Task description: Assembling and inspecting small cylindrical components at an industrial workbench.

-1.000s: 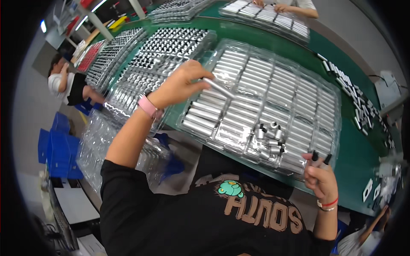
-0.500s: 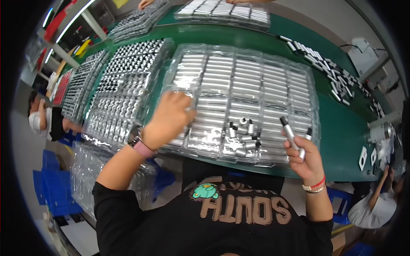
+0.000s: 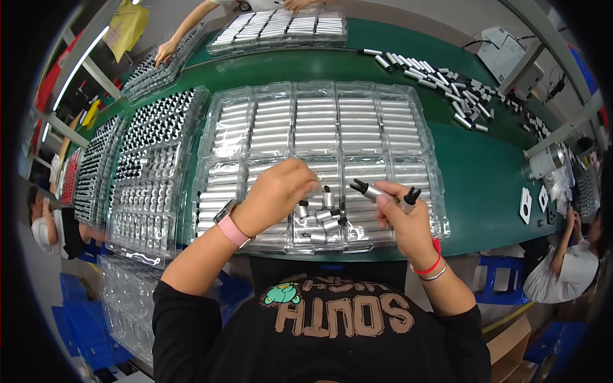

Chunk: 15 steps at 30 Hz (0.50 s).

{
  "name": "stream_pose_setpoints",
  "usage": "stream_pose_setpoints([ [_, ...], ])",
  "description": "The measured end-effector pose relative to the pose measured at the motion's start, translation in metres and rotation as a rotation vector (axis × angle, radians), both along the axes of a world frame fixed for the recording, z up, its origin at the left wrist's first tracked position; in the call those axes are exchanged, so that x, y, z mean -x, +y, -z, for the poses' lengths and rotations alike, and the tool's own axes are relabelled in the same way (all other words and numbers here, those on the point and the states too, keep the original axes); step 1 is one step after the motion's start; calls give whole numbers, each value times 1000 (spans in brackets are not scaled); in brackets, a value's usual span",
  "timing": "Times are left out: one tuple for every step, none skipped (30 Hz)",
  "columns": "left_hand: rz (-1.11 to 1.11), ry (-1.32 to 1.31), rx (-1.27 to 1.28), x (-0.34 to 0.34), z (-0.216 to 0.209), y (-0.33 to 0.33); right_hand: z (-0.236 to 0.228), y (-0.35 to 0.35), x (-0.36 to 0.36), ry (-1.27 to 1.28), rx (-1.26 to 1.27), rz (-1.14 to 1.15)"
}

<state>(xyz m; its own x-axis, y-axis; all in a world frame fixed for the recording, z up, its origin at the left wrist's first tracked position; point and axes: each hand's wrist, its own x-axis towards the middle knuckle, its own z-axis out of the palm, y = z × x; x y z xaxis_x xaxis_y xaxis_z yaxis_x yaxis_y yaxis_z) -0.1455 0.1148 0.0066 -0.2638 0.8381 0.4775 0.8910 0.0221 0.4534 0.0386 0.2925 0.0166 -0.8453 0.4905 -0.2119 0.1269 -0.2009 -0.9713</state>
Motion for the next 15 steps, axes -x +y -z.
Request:
stream_pose_setpoints([
  [-6,1,2,-4,-3,-2,2,-1,1,1,2,-6],
  [-25,-227,-28,-11,-6,-2,4,-2,1,83,-127,-8],
  [-46,-455,-60,-18,-9,-2,8,-3,2,166,-255,-11],
  [-67,-682,-94,-25,-12,-1,11,-3,3,251,-384,-14],
  [-85,-909,-130,-29,-13,0,12,-4,4,336,-513,-14],
  [-92,-907,-133,-31,-14,1,12,-4,5,339,-511,-21],
  [-97,-1007,-152,-34,-15,2,12,-4,6,376,-565,-32],
  [-100,-1107,-172,-35,-16,4,11,-5,7,412,-621,-40],
  [-101,-1207,-191,-37,-16,5,10,-4,7,449,-677,-48],
  [-100,-1307,-210,-37,-18,6,9,-4,8,485,-734,-53],
  [-97,-1308,-207,-38,-19,6,8,-4,7,482,-734,-50],
  [-77,-1364,-205,-40,-21,7,7,-4,6,482,-757,-63],
  [-56,-1420,-203,-41,-24,8,5,-4,5,482,-781,-75],
  [-35,-1475,-201,-42,-26,9,3,-3,5,482,-804,-87],
  [-13,-1530,-198,-43,-27,10,1,-2,4,483,-828,-99],
])
